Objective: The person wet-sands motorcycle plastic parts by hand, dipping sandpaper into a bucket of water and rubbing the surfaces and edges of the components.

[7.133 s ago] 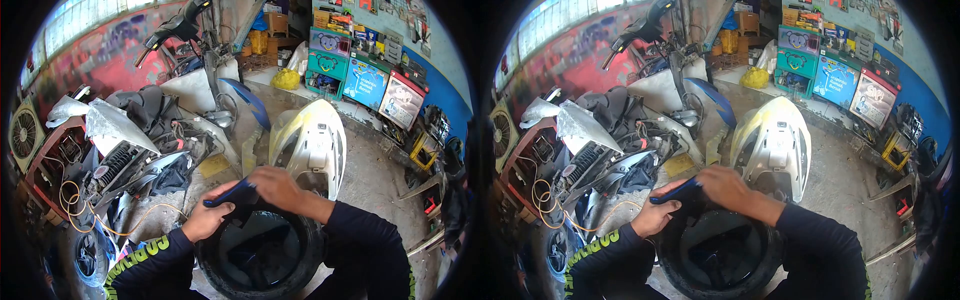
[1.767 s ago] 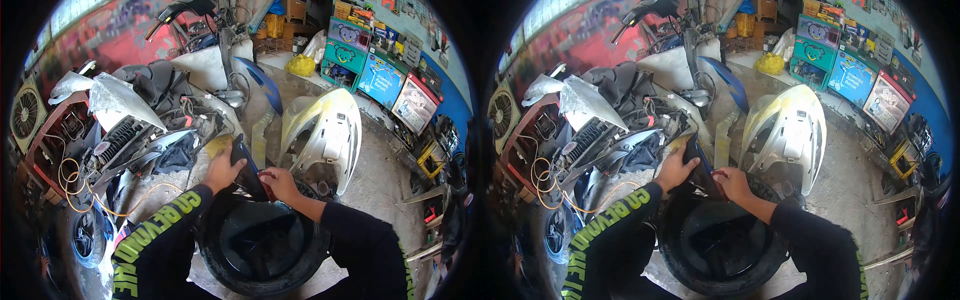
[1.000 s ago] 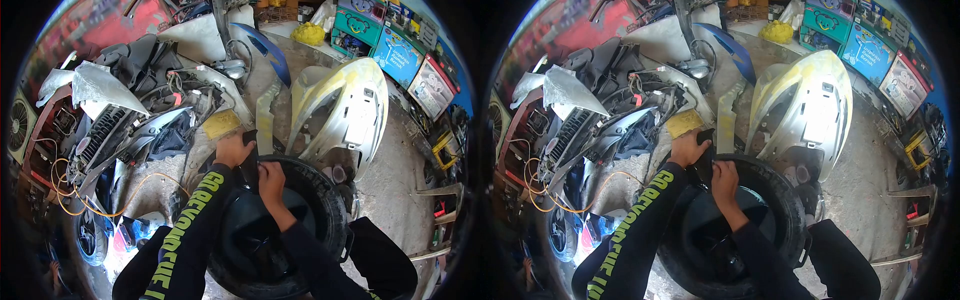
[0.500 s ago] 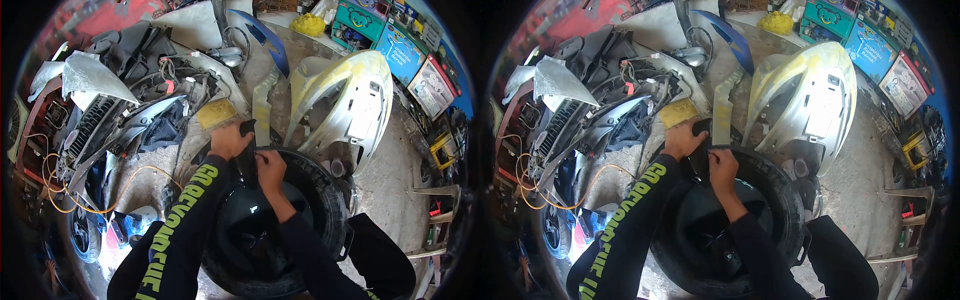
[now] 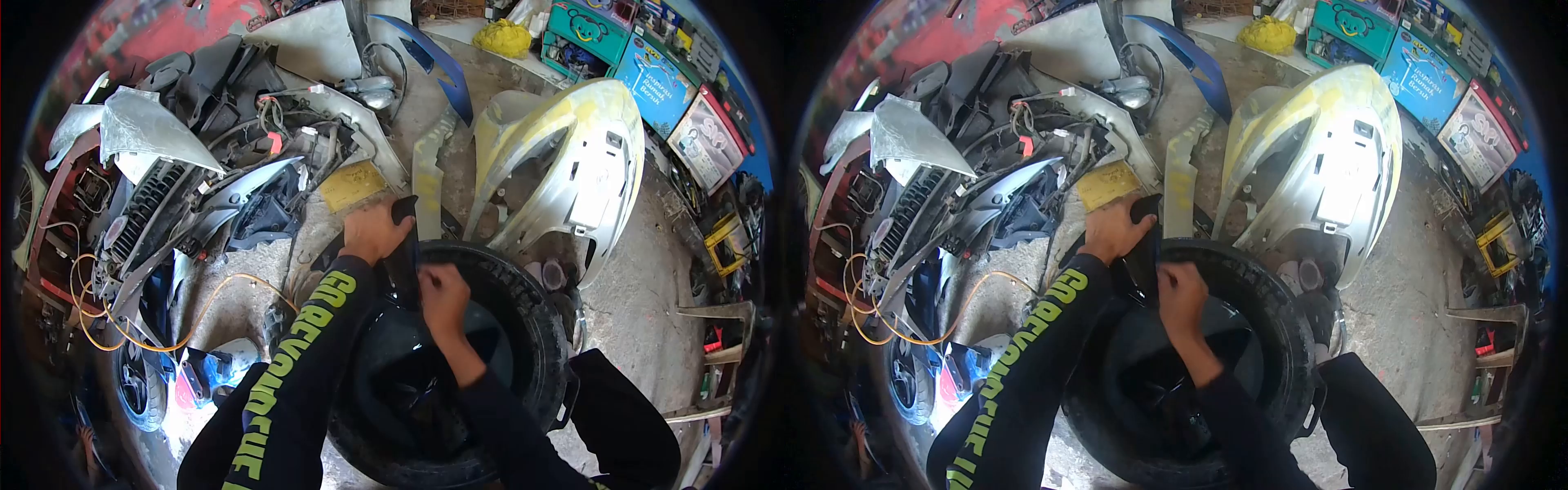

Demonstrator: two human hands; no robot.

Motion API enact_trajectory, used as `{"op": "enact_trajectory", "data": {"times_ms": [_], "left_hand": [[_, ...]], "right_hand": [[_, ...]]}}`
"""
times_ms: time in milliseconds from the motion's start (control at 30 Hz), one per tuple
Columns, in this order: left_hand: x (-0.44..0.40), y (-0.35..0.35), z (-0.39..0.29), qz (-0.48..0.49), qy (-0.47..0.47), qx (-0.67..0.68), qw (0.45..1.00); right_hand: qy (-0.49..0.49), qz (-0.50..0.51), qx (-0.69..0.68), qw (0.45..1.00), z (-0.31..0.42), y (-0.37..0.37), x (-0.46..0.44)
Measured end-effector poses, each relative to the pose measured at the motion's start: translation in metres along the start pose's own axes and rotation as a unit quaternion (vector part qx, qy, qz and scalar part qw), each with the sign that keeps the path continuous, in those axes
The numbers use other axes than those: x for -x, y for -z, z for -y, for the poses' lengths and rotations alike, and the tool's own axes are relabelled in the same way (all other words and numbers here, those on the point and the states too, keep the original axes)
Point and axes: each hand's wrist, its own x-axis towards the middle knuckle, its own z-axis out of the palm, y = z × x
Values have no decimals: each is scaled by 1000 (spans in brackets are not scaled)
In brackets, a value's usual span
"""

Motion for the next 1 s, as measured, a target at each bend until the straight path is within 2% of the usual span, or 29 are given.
{"op": "enact_trajectory", "data": {"times_ms": [100, 167, 233, 300, 367, 433, 500, 567, 633, 700, 800, 833, 900, 1000], "left_hand": [[3, -3, 3, 11, 0, 11, 1000], [-1, 1, 2, 9, -2, 21, 1000], [3, 2, -5, 3, -9, -13, 1000], [3, -1, -8, 25, 1, -7, 1000], [3, -3, -2, -6, -16, 14, 1000], [1, -1, 0, 7, -16, 32, 999], [0, 0, -1, 15, -6, -6, 1000], [1, -3, 1, 10, -6, 0, 1000], [2, -7, 0, 9, -13, 6, 1000], [-2, -4, 5, 13, -13, 25, 1000], [3, 3, -5, 16, -6, -19, 1000], [5, 1, -3, 20, -3, -18, 1000], [3, -5, -3, -8, -26, 7, 1000], [2, -2, 1, 3, -14, 13, 1000]], "right_hand": [[36, -22, 3, 999, -3, -17, -32], [20, -7, 21, 1000, 1, -2, -11], [-44, 44, 16, 998, 2, 10, 11], [-33, 26, 31, 999, -5, 2, -1], [-3, -25, 2, 1000, 0, -10, -24], [-5, -17, 3, 1000, 5, -3, -11], [-76, 16, -21, 997, 9, 8, 14], [-89, 23, -11, 996, 1, -1, 2], [34, -47, 24, 998, -6, -17, -26], [27, -48, 18, 998, -2, -12, -17], [-75, 5, -10, 997, 3, 6, 22], [-78, 8, -8, 997, 2, 3, 17], [-1, -25, 18, 1000, -3, -7, -12], [-17, -19, 10, 1000, -1, -3, 0]]}}
